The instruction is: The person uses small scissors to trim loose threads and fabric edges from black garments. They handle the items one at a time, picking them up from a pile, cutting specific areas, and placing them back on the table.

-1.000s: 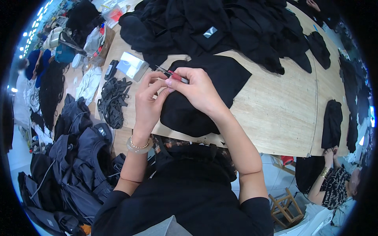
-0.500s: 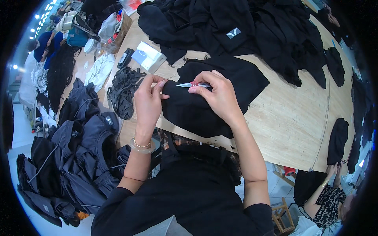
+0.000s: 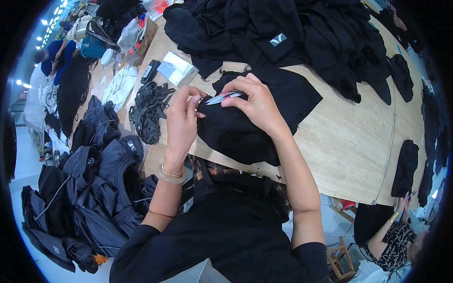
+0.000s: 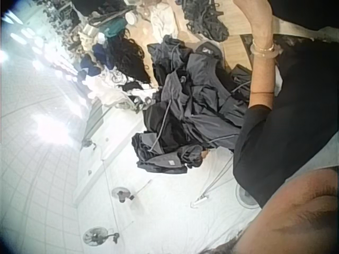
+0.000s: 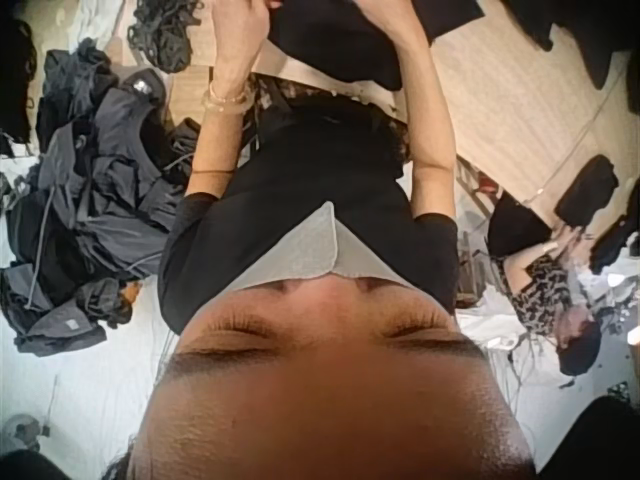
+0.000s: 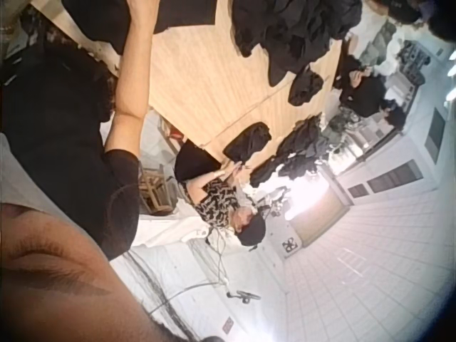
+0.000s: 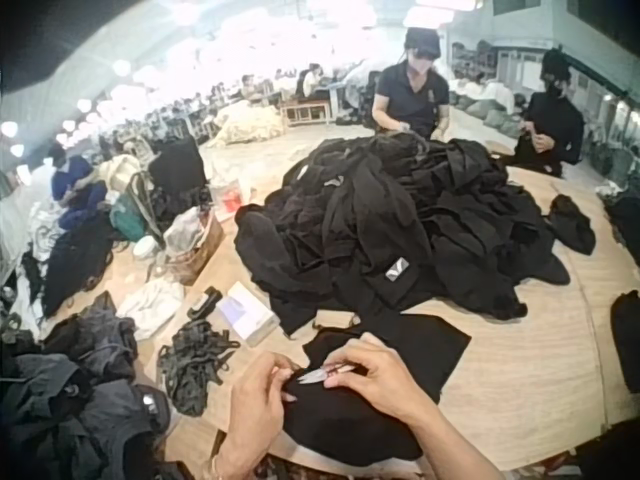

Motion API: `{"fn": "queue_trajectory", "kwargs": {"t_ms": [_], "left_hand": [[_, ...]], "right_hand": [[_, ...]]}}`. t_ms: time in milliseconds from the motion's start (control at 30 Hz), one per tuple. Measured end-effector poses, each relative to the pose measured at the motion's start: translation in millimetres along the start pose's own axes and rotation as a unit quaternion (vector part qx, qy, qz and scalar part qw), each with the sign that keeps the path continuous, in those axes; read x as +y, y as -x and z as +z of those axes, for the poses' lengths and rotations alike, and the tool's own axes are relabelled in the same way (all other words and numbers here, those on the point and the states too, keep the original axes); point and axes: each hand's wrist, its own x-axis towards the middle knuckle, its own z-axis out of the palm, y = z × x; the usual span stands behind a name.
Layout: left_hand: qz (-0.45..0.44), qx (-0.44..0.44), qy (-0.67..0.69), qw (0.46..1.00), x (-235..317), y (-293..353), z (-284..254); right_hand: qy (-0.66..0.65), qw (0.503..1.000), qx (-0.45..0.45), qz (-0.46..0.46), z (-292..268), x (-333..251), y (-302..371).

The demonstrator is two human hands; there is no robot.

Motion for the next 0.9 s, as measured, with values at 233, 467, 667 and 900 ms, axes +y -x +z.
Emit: {"fn": "queue_trajectory", "kwargs": {"t_ms": [233, 467, 667, 900], "left_hand": [[0.003, -0.010, 0.023, 1.000, -1.1, 0.2, -0.3], [-0.009, -0.024, 0.029, 0.999, -3.0, -0.6, -1.7], [-0.001, -0.025, 0.045, 0.999, -0.5, -0.7, -1.4], [-0.032, -0.023, 0.064, 0.997, -1.7, -1.5, -5.2]], "right_hand": [[-0.011, 1.000, -0.013, -0.016, 0.2, 3.1, -4.1], [-0.011, 1.000, 0.006, -0.014, -1.6, 3.7, -0.2], [-0.008, 1.000, 0.014, -0.024, 2.0, 0.8, -2.9], [-0.115, 0.992, 0.039, 0.024, 3.7, 10.8, 2.7]]}}
